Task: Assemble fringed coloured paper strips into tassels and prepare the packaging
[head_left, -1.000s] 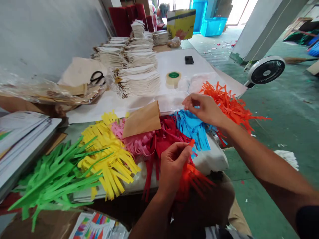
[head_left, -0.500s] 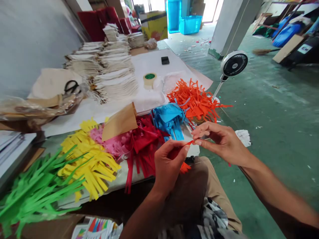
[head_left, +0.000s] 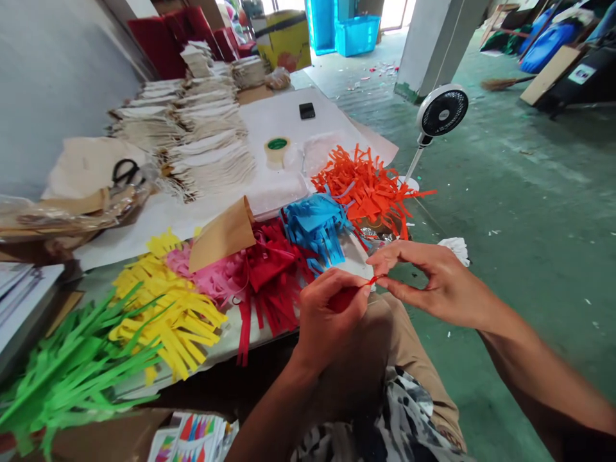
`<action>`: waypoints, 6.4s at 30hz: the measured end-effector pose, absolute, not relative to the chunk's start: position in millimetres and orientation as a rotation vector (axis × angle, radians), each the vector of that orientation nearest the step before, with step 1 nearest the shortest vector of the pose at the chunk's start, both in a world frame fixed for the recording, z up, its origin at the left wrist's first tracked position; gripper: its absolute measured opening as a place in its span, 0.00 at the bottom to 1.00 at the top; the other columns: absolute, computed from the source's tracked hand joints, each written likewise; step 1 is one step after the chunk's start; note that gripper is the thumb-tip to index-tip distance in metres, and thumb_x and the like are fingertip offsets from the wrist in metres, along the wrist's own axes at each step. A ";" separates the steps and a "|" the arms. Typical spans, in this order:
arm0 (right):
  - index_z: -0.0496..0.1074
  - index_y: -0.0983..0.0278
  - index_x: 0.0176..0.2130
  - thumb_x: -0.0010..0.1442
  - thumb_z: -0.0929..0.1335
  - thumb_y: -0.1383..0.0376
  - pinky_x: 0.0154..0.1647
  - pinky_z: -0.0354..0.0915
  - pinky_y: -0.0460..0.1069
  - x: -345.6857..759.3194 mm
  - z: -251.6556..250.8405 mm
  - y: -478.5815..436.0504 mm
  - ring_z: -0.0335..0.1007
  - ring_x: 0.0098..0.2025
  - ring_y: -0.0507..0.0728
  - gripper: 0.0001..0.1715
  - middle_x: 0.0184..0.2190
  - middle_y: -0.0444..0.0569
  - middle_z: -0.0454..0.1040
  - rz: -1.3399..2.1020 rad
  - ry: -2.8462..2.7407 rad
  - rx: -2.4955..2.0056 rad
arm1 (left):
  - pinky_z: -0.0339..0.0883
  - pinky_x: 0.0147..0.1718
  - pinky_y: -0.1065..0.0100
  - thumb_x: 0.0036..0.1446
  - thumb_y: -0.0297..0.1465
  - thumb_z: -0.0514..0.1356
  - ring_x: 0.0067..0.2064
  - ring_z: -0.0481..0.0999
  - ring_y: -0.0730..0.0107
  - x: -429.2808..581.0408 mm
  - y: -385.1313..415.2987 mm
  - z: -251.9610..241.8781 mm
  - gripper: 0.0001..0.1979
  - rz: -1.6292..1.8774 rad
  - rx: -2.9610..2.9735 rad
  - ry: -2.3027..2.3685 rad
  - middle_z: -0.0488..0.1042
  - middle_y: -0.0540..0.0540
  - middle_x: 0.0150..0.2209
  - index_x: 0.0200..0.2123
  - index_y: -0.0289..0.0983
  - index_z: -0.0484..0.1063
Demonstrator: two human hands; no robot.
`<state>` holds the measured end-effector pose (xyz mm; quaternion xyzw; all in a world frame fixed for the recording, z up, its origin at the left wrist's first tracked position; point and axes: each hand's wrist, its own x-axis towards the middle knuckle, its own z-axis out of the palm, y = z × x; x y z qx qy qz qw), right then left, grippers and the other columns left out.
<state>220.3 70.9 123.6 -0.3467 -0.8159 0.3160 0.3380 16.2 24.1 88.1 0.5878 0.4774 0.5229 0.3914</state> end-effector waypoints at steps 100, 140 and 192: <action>0.82 0.60 0.49 0.71 0.68 0.57 0.62 0.68 0.61 345.3 64.6 216.8 0.78 0.55 0.63 0.15 0.52 0.56 0.82 0.115 -1.464 -1.335 | 0.65 0.45 0.61 0.66 0.30 0.62 0.46 0.75 0.56 32.2 196.9 65.5 0.06 0.473 2.632 1.466 0.79 0.40 0.40 0.37 0.37 0.79; 0.87 0.58 0.37 0.58 0.70 0.68 0.41 0.64 0.54 213.6 61.2 250.2 0.72 0.39 0.59 0.14 0.35 0.49 0.77 0.320 -1.932 -1.260 | 0.69 0.48 0.66 0.53 0.16 0.61 0.43 0.75 0.66 5.1 243.2 53.0 0.11 1.324 2.112 1.360 0.80 0.46 0.39 0.35 0.37 0.78; 0.78 0.61 0.35 0.57 0.71 0.68 0.45 0.65 0.55 213.4 49.7 256.0 0.74 0.39 0.60 0.05 0.36 0.49 0.80 0.332 -2.043 -1.024 | 0.63 0.42 0.63 0.60 0.26 0.63 0.40 0.73 0.64 6.2 274.9 37.0 0.08 0.937 2.575 1.360 0.77 0.47 0.33 0.30 0.39 0.80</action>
